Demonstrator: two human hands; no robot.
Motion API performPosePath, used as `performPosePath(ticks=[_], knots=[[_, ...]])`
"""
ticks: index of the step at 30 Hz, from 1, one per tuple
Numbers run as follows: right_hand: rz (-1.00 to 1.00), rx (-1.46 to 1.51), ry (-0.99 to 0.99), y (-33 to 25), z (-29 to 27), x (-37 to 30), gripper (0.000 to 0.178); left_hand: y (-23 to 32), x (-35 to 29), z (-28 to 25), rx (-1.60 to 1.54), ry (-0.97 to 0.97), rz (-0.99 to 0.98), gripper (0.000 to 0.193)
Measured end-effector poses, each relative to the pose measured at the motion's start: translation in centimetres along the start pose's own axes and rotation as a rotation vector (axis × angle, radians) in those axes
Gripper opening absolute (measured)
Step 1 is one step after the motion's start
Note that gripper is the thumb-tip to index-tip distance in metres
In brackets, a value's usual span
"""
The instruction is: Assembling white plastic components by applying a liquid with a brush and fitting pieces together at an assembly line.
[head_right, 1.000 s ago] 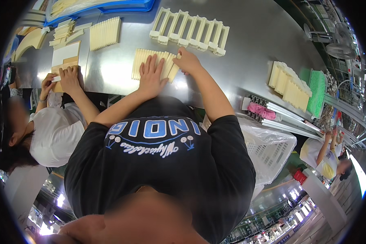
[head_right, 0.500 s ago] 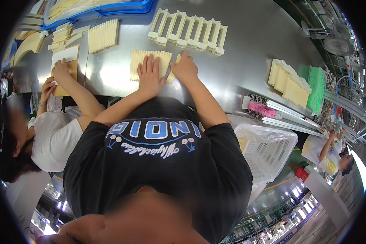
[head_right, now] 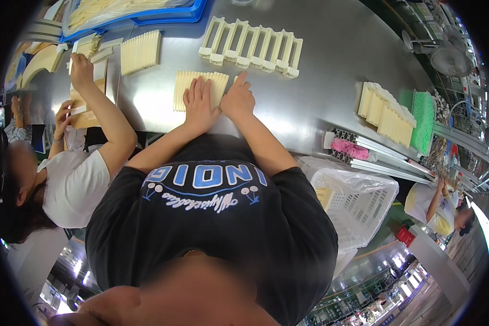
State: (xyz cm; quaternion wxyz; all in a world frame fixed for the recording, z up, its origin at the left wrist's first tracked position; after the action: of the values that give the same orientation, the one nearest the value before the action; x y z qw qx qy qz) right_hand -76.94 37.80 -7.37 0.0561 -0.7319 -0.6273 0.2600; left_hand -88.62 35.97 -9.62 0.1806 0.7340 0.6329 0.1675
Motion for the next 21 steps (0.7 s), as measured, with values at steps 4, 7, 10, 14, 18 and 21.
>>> performPosePath(ticks=[4,7,10,14,18,21], knots=[[0.007,-0.016,0.005,0.6,0.5,0.5,0.071,-1.4,0.7,-2.4,-0.002,0.087,-0.046,0.075],[-0.023,0.049,0.042,2.4,0.7,0.9,0.072,-4.4,1.3,-3.5,-0.003,0.14,-0.167,0.073],[-0.049,0.407,0.033,3.6,1.1,0.9,0.061,-7.0,1.8,-2.7,-0.138,0.04,-0.322,0.071],[-0.056,0.597,0.176,3.3,2.1,0.5,0.038,-6.5,1.5,-1.9,-0.165,-0.097,-0.354,0.067],[-0.259,0.004,0.45,3.2,2.4,-0.1,0.022,-5.8,1.4,-1.7,-0.148,-0.048,-0.312,0.065],[-0.218,0.204,0.356,4.0,2.9,-0.3,0.015,-5.5,1.7,-1.9,-0.123,-0.075,-0.296,0.065]])
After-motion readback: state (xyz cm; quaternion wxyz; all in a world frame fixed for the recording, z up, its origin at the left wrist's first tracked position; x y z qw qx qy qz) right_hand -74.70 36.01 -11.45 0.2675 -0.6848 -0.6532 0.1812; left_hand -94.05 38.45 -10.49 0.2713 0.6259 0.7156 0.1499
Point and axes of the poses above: each hand's wrist, its own x-axis towards the middle knuckle, its own z-axis out of the palm, y = z × x, the point moved 2 cm from there along x, towards the middle knuckle, and after that the axes turned 10 degrees about -z, right-handed, at the moved point
